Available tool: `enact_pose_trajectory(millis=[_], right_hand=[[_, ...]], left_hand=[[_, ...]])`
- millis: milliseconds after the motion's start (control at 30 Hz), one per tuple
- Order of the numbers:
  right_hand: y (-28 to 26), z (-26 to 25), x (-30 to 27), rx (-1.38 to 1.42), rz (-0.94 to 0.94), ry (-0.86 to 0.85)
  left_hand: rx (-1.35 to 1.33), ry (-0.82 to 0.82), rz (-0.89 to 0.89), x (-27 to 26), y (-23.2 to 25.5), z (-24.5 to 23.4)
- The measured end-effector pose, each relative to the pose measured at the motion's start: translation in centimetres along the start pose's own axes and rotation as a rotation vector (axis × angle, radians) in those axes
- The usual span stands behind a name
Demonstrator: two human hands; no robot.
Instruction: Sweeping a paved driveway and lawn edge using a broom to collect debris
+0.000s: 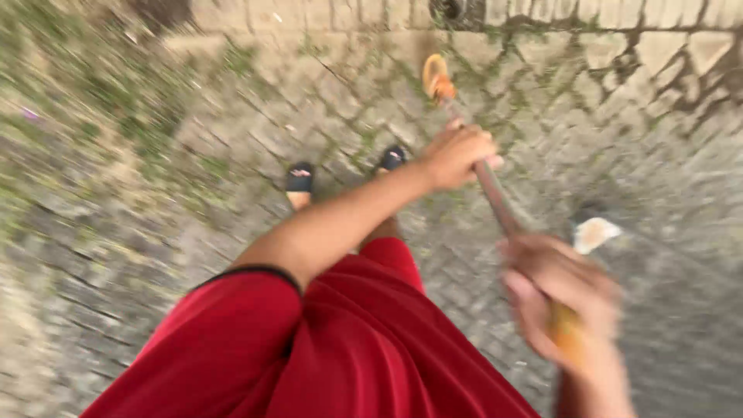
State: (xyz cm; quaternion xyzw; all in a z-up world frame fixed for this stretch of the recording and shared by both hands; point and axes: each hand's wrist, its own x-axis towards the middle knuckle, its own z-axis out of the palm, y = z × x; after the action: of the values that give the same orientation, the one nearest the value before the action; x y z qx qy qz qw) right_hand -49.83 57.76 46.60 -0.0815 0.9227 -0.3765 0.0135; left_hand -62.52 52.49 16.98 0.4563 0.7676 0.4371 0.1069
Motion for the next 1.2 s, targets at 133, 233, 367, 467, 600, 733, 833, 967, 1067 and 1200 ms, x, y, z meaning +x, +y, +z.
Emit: enact_pose_trajectory(millis=[133,233,367,467,600,733,833,967,1067,1200], right_hand=[[9.7,5.0,4.8,0.066,-0.027,-0.093],[13.6,7.5,7.0,0.393,-0.103,-0.11],[10.5,3.7,8.2,0.648,-0.253,-0.177],[9.7,-3.0,7.5,0.606,-0.295,-0.173],[10.2,-10.4,6.9,0.384,-0.212,-0.058],[12.0,-8.7,9.1,0.239,-0.173,-0.136],[15.0,-1.0,10.1,0.162,-0.223,-0.128],[13.6,11.7,12.2,0.541,-0.181,-0.168],[5.7,19.9,15.8,0.813,-0.303,-0.214],[-3.4,29.1,21.7,1.044,-0.243,-0.214]], left_hand=[[-0.131,0.091,0.047,-3.1,-15.5,11.4],[-0.076,0.257,0.228,-11.2,-23.8,12.3],[0.172,-0.005,-0.376,-10.5,-8.7,-5.0],[0.227,0.052,-0.339,-5.0,-2.1,-8.1],[0.072,0.304,-0.031,2.7,-1.7,-2.8],[0.012,0.095,-0.256,10.8,-2.4,0.0],[-0.107,-0.042,-0.287,4.9,-13.5,9.0],[-0.051,0.679,0.006,-12.7,-22.4,7.2],[0.196,0.289,-0.383,-25.6,-19.4,-9.3],[0.471,-0.258,-1.06,-41.3,-25.4,-22.8]])
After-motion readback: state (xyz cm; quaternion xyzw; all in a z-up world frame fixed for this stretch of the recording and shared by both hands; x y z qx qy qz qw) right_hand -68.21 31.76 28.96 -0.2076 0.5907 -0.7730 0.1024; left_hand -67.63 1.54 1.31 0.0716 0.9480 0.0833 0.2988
